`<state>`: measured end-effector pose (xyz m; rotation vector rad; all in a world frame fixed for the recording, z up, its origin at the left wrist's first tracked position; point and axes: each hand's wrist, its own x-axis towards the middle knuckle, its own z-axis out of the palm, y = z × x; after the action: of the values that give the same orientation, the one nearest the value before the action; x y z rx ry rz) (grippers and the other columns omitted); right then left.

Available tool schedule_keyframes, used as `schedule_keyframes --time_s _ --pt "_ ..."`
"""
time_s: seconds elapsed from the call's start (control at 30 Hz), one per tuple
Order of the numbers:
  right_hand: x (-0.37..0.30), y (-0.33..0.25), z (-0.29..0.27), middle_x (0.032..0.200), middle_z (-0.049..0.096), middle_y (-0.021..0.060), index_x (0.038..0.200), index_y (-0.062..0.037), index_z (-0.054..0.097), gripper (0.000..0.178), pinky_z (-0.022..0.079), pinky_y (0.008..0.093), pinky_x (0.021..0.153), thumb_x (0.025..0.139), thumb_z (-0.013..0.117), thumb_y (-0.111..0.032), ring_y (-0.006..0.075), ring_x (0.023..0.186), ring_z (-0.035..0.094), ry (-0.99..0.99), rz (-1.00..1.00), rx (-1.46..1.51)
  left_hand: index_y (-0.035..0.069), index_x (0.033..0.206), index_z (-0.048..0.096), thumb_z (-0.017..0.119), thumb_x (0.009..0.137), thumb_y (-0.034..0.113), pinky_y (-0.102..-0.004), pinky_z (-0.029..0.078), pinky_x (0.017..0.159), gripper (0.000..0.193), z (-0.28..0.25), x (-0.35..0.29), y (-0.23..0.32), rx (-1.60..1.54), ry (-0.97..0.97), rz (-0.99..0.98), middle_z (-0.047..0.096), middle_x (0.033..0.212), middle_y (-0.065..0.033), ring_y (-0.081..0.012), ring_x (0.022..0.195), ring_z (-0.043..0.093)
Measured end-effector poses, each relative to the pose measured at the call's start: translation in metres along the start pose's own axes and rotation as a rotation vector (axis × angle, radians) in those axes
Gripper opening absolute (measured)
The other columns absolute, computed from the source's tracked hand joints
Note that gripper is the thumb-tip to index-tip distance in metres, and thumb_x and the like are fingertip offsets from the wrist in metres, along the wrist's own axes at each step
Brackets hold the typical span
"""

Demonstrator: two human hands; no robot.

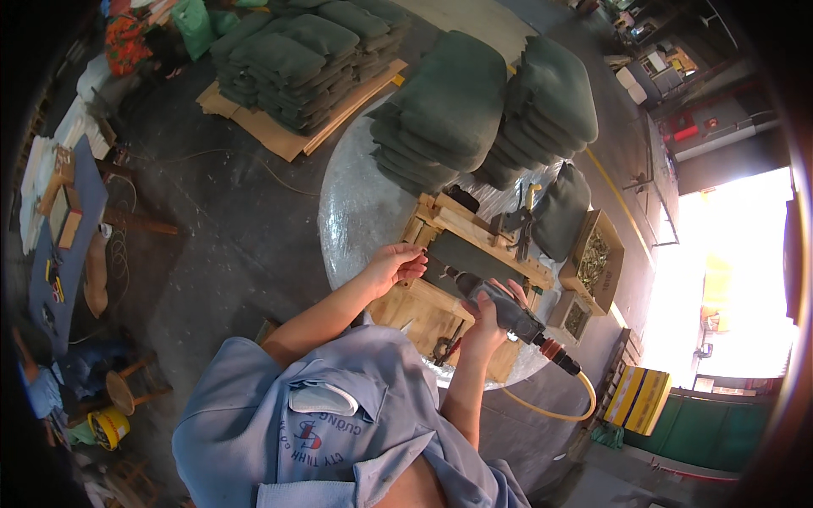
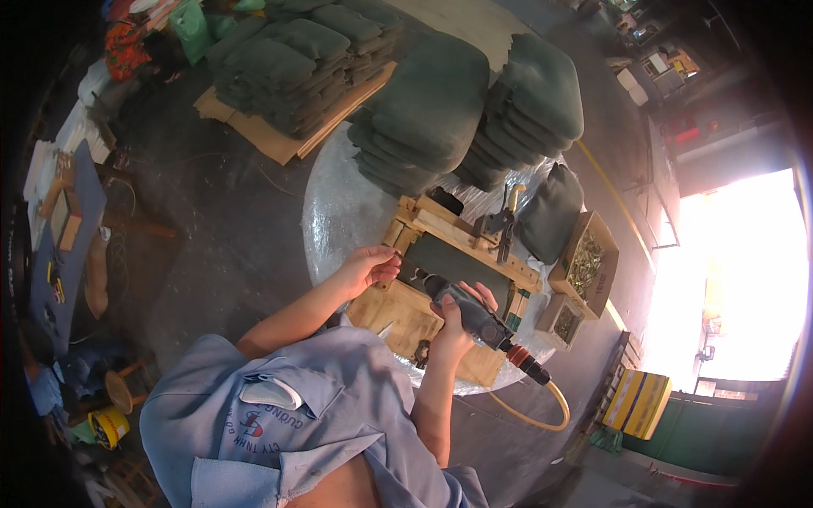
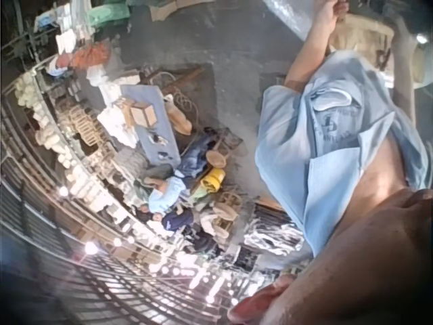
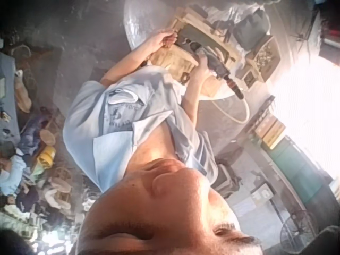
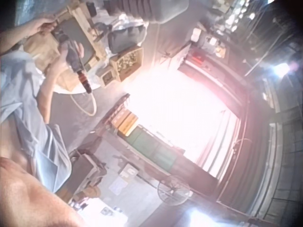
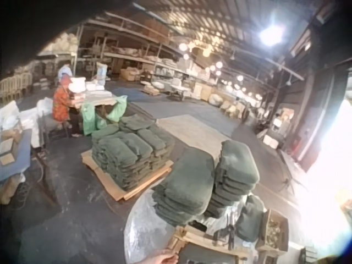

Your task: The person places green cushion covers onto a wooden jig, aligns them, and uses a pneumatic staple gun to fasten the covers to the frame. The person repeats this process for multiple cushions, stacking completed units nearby.

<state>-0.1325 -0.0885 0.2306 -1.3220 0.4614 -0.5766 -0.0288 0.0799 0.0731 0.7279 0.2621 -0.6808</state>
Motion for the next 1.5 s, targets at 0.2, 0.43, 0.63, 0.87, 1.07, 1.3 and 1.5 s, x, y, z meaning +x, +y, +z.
schedule_keyframes --time_s 0.2,0.43,0.63,0.87,1.07,1.3,1.5 --pt "0.001 0.004 -0.004 0.129 0.065 0.0167 0.146 -0.0079 0.049 0.067 0.071 0.0413 0.073 0.086 0.079 -0.007 0.0277 0.112 0.07 0.004 0.054 -0.008 0.004 0.116 0.072 0.07 0.107 0.016 -0.0334 0.068 0.085 0.015 0.007 0.002 0.0 -0.255 0.065 0.025 0.077 0.107 -0.0099 -0.022 0.097 0.078" --pt "0.005 0.004 -0.005 0.13 0.065 0.0166 0.148 -0.0126 0.048 0.064 0.07 0.0405 0.072 0.089 0.073 -0.007 0.0269 0.112 0.07 0.016 0.053 0.021 0.005 0.111 0.074 0.076 0.103 0.017 -0.0364 0.066 0.085 0.014 -0.011 0.016 0.014 0.024 0.07 0.179 0.079 0.103 -0.0091 -0.0216 0.094 0.078" --pt "0.016 0.007 -0.01 0.131 0.065 0.0165 0.148 -0.016 0.05 0.062 0.07 0.041 0.073 0.09 0.07 -0.006 0.0273 0.111 0.072 0.036 0.071 0.023 0.001 0.106 0.079 0.08 0.097 0.016 -0.034 0.061 0.076 0.017 0.002 -0.002 0.037 1.059 0.106 0.646 0.083 0.097 -0.01 -0.0193 0.086 0.08" --pt "0.018 0.011 -0.013 0.131 0.065 0.0172 0.147 -0.0162 0.05 0.061 0.07 0.0391 0.071 0.09 0.072 -0.008 0.0261 0.11 0.072 0.025 0.104 0.066 0.004 0.119 0.076 0.075 0.102 0.015 -0.0317 0.062 0.082 0.02 0.013 -0.002 0.049 1.172 -0.037 0.695 0.082 0.106 -0.0099 -0.0224 0.096 0.081" --pt "0.02 0.006 -0.014 0.131 0.064 0.0166 0.147 -0.0108 0.049 0.061 0.07 0.0363 0.07 0.091 0.072 -0.004 0.0236 0.11 0.07 0.041 0.117 0.12 0.009 0.11 0.069 0.073 0.101 0.013 -0.0396 0.06 0.07 0.011 0.017 0.005 0.042 1.222 -0.079 0.795 0.08 0.093 -0.0116 -0.033 0.085 0.078" --pt "0.023 0.008 -0.017 0.129 0.064 0.0164 0.147 -0.0107 0.049 0.061 0.07 0.0364 0.069 0.091 0.072 -0.003 0.0237 0.109 0.07 0.068 0.14 0.123 0.009 0.107 0.072 0.075 0.1 0.015 -0.0396 0.058 0.067 0.01 0.021 0.008 0.049 1.393 -0.146 0.783 0.08 0.092 -0.0104 -0.0323 0.082 0.078" --pt "0.026 0.011 -0.02 0.129 0.064 0.0167 0.147 -0.0104 0.049 0.062 0.071 0.0359 0.069 0.09 0.074 -0.003 0.0248 0.109 0.07 0.08 0.148 0.128 0.006 0.104 0.067 0.072 0.101 0.017 -0.0455 0.058 0.069 0.012 0.02 0.013 0.05 1.397 -0.182 0.748 0.078 0.088 -0.013 -0.037 0.082 0.075"
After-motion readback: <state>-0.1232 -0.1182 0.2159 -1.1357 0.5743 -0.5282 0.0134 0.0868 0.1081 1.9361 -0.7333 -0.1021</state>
